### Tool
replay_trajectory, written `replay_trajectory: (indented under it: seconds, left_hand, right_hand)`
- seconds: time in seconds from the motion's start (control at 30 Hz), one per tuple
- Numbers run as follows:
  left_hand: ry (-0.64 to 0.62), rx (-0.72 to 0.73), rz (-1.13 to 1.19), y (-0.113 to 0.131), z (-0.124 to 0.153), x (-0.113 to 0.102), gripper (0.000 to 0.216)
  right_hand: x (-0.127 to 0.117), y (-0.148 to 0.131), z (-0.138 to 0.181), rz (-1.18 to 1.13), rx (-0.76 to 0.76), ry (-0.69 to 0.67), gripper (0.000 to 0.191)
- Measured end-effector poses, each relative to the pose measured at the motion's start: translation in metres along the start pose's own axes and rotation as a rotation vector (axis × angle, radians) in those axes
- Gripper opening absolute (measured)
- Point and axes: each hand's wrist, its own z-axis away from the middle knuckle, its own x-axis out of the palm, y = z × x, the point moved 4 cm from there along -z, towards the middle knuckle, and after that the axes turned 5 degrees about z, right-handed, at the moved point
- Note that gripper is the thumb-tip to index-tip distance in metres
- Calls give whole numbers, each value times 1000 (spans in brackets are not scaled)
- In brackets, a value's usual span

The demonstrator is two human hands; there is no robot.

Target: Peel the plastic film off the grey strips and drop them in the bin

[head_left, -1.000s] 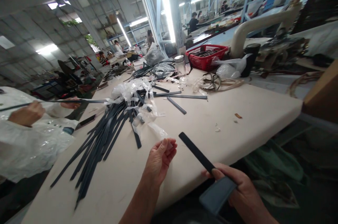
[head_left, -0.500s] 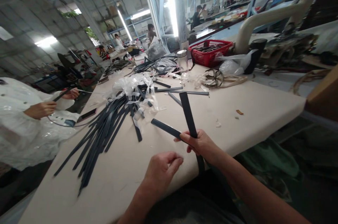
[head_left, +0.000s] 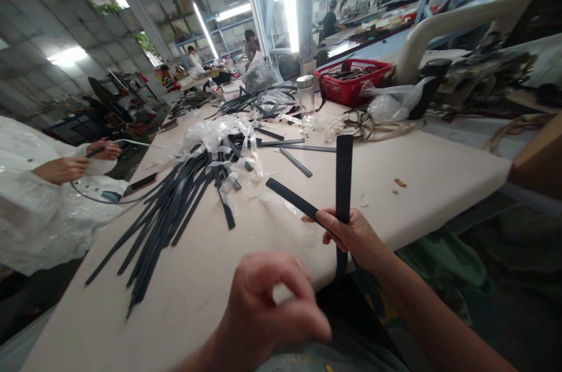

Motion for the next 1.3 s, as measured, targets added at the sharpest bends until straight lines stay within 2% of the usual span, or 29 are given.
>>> replay_trajectory:
  seconds: [0.07, 0.13, 0.23, 0.3, 0.4, 0.53, 0.6, 0.7, 0.77, 0.9, 1.1, 1.3]
  left_hand:
    - [-14, 81, -231, -5, -29, 3, 24]
    - [-23, 82, -373, -16, -49, 5, 13]
    - [-182, -37, -326, -37, -58, 15, 21]
    - [-238, -96, -246, -46, -58, 21, 23]
    - [-155, -157, -65, -51, -62, 22, 22]
    - [64, -227, 395, -56, -73, 12, 30]
    - [167, -273, 605, -59, -76, 6, 34]
    - [255, -317, 783, -61, -79, 3, 34]
    - [281, -334, 831, -61, -80, 4, 30]
    - [271, -340, 833, -63, -78, 12, 29]
    - [248, -279, 805, -69, -73, 20, 32]
    - [254, -294, 835, -71, -70, 23, 30]
  right_hand:
    - [-3, -4, 5, 13, -6, 3, 52]
    - [-3, -7, 8, 21, -30, -10, 49]
    - [1, -11, 11, 31, -69, -41, 44]
    - [4, -11, 12, 30, -86, -46, 43]
    - [0, -9, 16, 69, -100, 8, 43]
    - [-19, 2, 36, 225, -104, 159, 43]
    - [-28, 9, 52, 317, -170, 251, 37]
    - [-32, 17, 77, 433, -367, 309, 22]
    - [-28, 20, 88, 457, -484, 283, 15]
    - [-16, 25, 94, 495, -582, 209, 23]
    - [-9, 27, 89, 540, -567, 165, 21]
    - [-8, 32, 92, 534, -544, 192, 21]
